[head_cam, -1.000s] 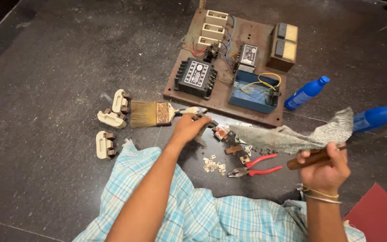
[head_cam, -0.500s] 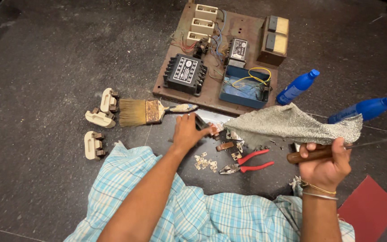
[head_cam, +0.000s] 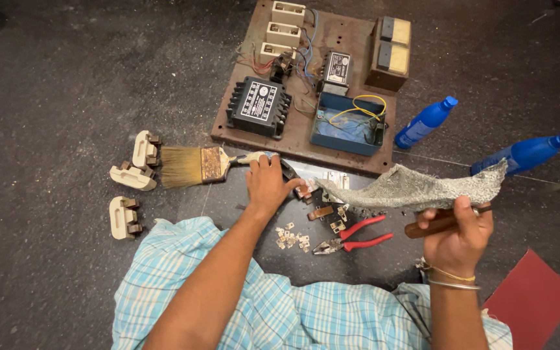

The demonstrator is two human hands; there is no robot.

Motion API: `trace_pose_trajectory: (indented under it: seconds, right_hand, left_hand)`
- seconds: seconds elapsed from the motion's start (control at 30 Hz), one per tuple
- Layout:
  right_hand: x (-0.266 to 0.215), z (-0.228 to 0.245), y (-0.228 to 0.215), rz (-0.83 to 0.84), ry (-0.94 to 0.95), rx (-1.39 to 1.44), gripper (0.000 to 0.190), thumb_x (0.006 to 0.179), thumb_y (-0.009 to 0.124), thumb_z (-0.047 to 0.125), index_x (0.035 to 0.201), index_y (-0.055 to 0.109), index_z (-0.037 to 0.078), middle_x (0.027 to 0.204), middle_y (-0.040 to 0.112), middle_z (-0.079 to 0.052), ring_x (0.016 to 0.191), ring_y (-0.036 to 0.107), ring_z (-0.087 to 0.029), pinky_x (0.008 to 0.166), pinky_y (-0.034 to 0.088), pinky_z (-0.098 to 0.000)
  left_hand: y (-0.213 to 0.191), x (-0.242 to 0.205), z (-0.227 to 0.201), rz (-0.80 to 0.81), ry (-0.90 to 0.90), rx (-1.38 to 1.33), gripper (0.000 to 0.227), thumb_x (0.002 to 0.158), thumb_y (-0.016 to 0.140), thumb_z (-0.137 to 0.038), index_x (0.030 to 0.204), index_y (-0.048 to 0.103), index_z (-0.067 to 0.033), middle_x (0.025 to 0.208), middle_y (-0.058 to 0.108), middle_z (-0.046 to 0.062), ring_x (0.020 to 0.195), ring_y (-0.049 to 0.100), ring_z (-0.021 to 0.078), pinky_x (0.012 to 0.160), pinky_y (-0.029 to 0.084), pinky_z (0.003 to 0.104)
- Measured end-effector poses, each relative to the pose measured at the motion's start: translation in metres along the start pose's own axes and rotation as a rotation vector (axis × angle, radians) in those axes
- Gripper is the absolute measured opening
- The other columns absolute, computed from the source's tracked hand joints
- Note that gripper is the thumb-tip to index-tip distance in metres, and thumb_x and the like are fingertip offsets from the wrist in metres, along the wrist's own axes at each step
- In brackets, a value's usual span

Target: The person brushes dust off an electrical relay, wipes its internal surfaces with a cloth, and uses a screwdriver to clean hard-to-reach areas of the component.

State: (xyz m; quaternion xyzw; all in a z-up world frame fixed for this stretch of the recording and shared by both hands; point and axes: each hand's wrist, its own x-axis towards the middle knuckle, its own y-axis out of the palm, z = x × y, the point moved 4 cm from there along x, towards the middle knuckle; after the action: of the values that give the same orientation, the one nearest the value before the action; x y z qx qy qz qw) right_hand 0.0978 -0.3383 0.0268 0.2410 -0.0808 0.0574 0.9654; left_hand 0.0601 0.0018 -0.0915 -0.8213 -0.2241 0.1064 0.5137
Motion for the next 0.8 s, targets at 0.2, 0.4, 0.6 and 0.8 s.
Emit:
trace_pose_trajectory:
  seconds: [0.2, 0.4, 0.6, 0.8]
  right_hand:
    - [0.001, -0.003, 0.001, 0.029, 0.021, 0.064, 0.012, 0.106, 0.066, 0.015, 0.111, 0.057, 0.009, 0.090, 0.064, -0.006, 0.072, 0.064, -0.023, 0.065, 0.052, -0.0405]
    - [-0.001, -0.021, -0.003, 0.205, 0.168, 0.287, 0.025, 0.100, 0.062, 0.018, 0.111, 0.060, -0.005, 0.092, 0.068, -0.018, 0.075, 0.063, -0.027, 0.063, 0.050, -0.0417]
    - [-0.012, -0.027, 0.023, 0.277, 0.381, 0.260, 0.053, 0.079, 0.062, 0.018, 0.128, 0.062, -0.003, 0.103, 0.070, -0.018, 0.079, 0.066, -0.029, 0.059, 0.050, -0.0434]
    - [0.022, 0.003, 0.027, 0.122, 0.160, 0.422, 0.046, 0.088, 0.059, 0.025, 0.129, 0.065, 0.007, 0.110, 0.071, -0.011, 0.095, 0.068, -0.028, 0.067, 0.050, -0.0416]
  left_hand:
    - [-0.016, 0.001, -0.004, 0.082, -0.067, -0.018, 0.083, 0.071, 0.085, -0.057, 0.128, 0.058, -0.0035, 0.125, 0.055, 0.020, 0.119, 0.048, 0.0427, 0.092, 0.043, 0.062]
    - [-0.046, -0.011, -0.067, -0.131, 0.326, -0.386, 0.063, 0.088, 0.078, -0.045, 0.134, 0.061, -0.0064, 0.137, 0.060, 0.016, 0.127, 0.055, 0.0361, 0.106, 0.045, 0.049]
    - [-0.045, -0.045, -0.128, 0.302, 0.610, -0.881, 0.067, 0.093, 0.072, -0.039, 0.148, 0.051, -0.0050, 0.148, 0.056, 0.020, 0.139, 0.050, 0.0352, 0.116, 0.038, 0.044]
    - [0.028, -0.017, -0.046, 0.129, 0.582, -0.516, 0.066, 0.092, 0.071, -0.026, 0.148, 0.047, -0.0009, 0.146, 0.054, 0.024, 0.136, 0.049, 0.0403, 0.116, 0.039, 0.049]
